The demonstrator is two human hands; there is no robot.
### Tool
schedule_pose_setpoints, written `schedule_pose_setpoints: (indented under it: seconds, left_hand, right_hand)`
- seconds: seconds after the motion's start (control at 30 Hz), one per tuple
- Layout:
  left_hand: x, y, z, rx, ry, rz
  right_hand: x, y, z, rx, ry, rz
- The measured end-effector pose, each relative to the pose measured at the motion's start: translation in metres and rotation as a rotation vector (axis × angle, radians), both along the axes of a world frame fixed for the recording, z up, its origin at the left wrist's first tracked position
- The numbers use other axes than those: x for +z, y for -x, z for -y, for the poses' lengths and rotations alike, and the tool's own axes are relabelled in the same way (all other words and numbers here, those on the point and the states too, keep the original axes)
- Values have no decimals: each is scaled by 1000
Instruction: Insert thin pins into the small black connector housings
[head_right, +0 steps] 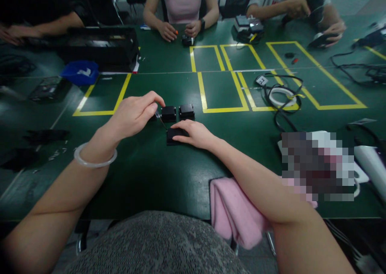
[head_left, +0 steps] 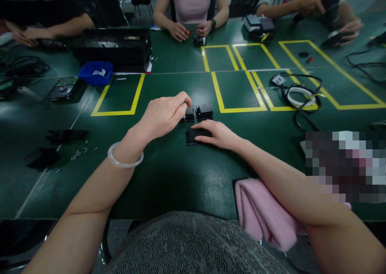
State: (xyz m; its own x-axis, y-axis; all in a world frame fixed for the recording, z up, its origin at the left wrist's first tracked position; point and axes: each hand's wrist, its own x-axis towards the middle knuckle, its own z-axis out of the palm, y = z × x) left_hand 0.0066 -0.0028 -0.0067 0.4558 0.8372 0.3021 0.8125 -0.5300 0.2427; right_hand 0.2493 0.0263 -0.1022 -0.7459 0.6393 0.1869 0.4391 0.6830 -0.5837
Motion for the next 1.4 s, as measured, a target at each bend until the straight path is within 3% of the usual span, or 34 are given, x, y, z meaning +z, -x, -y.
schedule_pose_setpoints:
  seconds: [0.63,1.07,1.4]
  left_hand:
    - [-4,0,-4,89,-20,12]
    - [2,2,-5,2,44,27]
    - [-1,-1,-5,30,41,129]
  right_hand:
    - [1,1,0,4,2,8]
    - [0,0,0,6,1,8]
    - [0,0,0,5,-2,5]
